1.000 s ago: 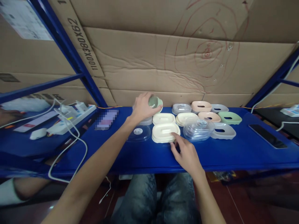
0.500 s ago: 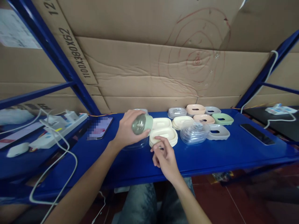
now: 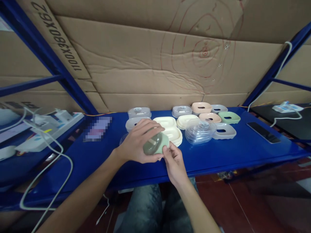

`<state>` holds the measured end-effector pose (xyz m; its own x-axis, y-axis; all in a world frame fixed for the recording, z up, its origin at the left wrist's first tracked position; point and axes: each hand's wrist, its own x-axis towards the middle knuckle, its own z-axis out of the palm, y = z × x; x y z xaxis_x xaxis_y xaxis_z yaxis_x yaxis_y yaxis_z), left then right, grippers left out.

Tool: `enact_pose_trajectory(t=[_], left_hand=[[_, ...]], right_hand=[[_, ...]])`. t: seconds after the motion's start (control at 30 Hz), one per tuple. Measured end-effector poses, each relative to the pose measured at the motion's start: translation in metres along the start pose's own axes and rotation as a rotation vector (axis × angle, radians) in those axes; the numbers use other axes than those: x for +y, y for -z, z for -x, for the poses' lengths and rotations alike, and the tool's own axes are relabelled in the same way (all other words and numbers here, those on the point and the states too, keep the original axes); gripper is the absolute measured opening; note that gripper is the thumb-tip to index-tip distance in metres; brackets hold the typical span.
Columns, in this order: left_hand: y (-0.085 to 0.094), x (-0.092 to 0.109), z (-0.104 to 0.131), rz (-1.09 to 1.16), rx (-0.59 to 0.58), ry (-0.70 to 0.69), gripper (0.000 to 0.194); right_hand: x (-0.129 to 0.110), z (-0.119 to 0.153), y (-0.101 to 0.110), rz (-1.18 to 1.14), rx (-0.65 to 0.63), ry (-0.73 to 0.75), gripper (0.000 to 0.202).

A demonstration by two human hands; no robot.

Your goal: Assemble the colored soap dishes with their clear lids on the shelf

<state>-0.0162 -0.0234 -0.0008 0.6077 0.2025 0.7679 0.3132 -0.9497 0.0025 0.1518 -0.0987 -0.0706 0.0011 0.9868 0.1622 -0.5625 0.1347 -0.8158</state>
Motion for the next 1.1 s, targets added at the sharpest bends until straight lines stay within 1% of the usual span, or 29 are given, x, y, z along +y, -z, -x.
enact_pose_trajectory(t=[0.13,0.27,0.33,0.4,0.53,0.67,0.73,0.8,0.9,0.97,1.03,1.1], left_hand=[[-0.002,-0.003,0.0,0.025,0.022,0.036,0.068],[0.002,-0.008,0.001,0.04,0.069,0.068,0.066],[0.007,-0.013,0.003,0.041,0.111,0.136,0.063],[0.014,-0.019,0.006,0.032,0.163,0.242,0.059],[0.024,-0.035,0.013,0.055,0.307,0.44,0.057],[0.02,-0.052,0.018,0.243,0.457,0.582,0.058],[0.016,-0.059,0.017,0.372,0.521,0.633,0.058],[0.014,-0.063,0.015,0.519,0.566,0.684,0.062],[0.016,-0.068,0.014,0.729,0.577,0.785,0.069],[0.02,-0.072,0.014,0.834,0.57,0.84,0.071],[0.022,-0.08,0.013,0.88,0.563,0.873,0.07],[0.021,-0.094,0.007,0.857,0.538,0.893,0.068]], right_hand=[[0.001,0.001,0.004,-0.062,0.014,0.0,0.028],[0.002,0.001,0.007,-0.102,0.052,-0.019,0.032],[0.001,0.0,0.007,-0.141,0.093,-0.029,0.035],[0.0,-0.001,0.007,-0.174,0.134,-0.028,0.038],[-0.002,-0.003,0.006,-0.207,0.181,-0.013,0.043],[-0.004,-0.004,0.007,-0.213,0.206,-0.017,0.045],[-0.004,-0.004,0.007,-0.212,0.215,-0.023,0.047],[-0.004,-0.004,0.007,-0.22,0.219,-0.026,0.048],[-0.003,-0.005,0.008,-0.234,0.232,-0.027,0.047],[-0.003,-0.005,0.008,-0.237,0.238,-0.032,0.047],[-0.002,-0.005,0.008,-0.238,0.248,-0.039,0.046],[-0.002,-0.004,0.008,-0.235,0.271,-0.045,0.044]])
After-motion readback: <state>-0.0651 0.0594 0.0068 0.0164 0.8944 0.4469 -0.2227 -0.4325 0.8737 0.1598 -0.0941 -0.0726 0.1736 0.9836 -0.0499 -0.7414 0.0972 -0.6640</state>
